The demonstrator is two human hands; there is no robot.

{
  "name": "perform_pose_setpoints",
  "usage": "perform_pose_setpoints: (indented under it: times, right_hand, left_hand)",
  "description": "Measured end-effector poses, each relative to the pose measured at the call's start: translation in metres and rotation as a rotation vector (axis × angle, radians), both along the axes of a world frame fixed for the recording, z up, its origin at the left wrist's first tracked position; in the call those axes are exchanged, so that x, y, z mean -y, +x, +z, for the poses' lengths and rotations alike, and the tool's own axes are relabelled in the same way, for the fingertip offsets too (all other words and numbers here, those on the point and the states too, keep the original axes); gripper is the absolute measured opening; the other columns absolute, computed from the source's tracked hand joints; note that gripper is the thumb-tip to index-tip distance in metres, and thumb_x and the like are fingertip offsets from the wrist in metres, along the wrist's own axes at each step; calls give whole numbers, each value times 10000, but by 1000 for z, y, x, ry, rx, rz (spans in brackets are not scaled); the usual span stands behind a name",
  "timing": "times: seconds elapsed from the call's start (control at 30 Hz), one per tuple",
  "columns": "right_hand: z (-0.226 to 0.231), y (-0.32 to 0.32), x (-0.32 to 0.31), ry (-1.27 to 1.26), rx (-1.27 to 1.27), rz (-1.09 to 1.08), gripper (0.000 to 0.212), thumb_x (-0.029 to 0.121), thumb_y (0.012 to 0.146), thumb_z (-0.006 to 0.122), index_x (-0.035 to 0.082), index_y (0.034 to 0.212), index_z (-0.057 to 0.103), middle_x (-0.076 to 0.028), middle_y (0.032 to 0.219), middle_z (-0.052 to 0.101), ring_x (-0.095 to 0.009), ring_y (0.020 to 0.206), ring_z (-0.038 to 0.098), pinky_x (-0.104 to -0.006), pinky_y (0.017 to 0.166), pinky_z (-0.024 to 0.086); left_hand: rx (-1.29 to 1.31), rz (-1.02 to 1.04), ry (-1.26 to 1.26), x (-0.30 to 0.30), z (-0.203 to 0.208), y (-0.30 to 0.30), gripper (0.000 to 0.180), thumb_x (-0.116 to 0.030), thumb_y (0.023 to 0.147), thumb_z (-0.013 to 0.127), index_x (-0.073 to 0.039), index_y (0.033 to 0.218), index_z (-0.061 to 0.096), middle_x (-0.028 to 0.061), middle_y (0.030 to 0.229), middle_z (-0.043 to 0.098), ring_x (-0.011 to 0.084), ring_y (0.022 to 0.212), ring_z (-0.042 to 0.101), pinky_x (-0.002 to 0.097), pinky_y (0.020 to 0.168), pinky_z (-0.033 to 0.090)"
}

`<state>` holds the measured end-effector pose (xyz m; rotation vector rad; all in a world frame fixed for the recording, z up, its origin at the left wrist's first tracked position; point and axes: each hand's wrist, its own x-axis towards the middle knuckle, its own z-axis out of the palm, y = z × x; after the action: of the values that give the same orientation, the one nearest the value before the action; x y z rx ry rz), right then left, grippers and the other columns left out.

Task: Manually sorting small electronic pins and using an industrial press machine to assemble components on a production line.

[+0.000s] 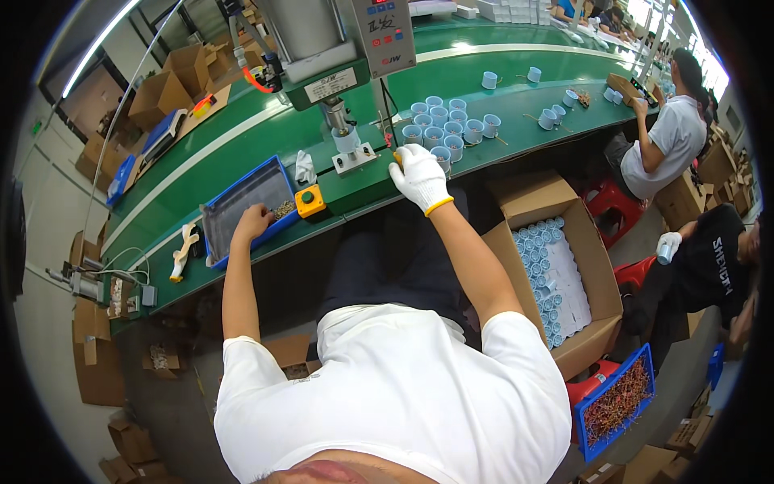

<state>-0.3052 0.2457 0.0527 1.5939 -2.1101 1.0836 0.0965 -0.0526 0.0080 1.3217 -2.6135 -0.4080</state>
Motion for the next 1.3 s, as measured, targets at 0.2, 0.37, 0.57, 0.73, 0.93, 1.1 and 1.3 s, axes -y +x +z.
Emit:
perform_pose_setpoints:
  times: [0.2, 0.37, 0.57, 0.73, 0.93, 1.1, 1.3]
  right_hand:
    - [12, -10, -6, 95, 58, 24, 393, 322, 968, 762, 16, 1213, 745, -182, 1213, 745, -409, 1118, 727, -511, 983, 583]
    - [58, -13, 33, -42, 82, 123, 585, 336, 921, 836, 7, 1375, 670, -262, 1316, 737, -439, 1213, 720, -499, 1034, 584]
    - [45, 12, 98, -169, 488, 342, 721, 360, 900, 887, -75, 1409, 621, -292, 1278, 755, -391, 1215, 748, -424, 1043, 573]
    - [84, 7, 101, 52, 385, 309, 473, 341, 846, 922, -31, 1060, 722, -211, 982, 787, -375, 857, 782, -437, 754, 600]
    - [78, -13, 73, -532, 171, 428, 216, 0, 835, 851, 16, 947, 666, -182, 997, 761, -329, 812, 725, -427, 769, 601]
    - [82, -108, 84, -367, 537, -214, 224, 221, 1009, 725, 2, 1057, 710, -226, 1075, 759, -401, 919, 740, -418, 929, 595]
    - [50, -184, 171, 97, 495, -371, 237, 249, 980, 715, 48, 1104, 737, -214, 1101, 769, -406, 980, 742, -458, 943, 594]
  left_hand:
    - [-392, 27, 3, -21, 12, -11, 267, -185, 920, 836, 28, 1076, 794, 199, 960, 817, 319, 908, 813, 419, 834, 623]
    - [-555, 163, 78, -33, -12, -14, 231, -130, 961, 824, 26, 1131, 816, 155, 974, 829, 240, 876, 792, 375, 840, 621]
    - [-601, 379, -72, -19, -16, -18, 229, -163, 982, 804, -24, 1162, 836, 196, 1038, 830, 304, 951, 819, 389, 876, 614]
    - [-484, 459, -87, -28, -15, -17, 215, -158, 986, 787, -22, 1145, 835, 191, 1014, 818, 329, 959, 800, 428, 883, 609]
    - [-371, 353, -46, -20, -14, -26, 180, -176, 992, 772, -58, 1111, 837, 179, 1077, 789, 405, 1025, 760, 483, 909, 589]
    - [-388, 202, -31, -21, -16, -23, 175, -170, 995, 749, -26, 1062, 821, 225, 1039, 746, 455, 1007, 725, 524, 894, 563]
    - [-372, 180, -29, -27, -18, -20, 167, -158, 991, 750, -13, 1042, 814, 225, 1004, 734, 456, 968, 721, 521, 865, 559]
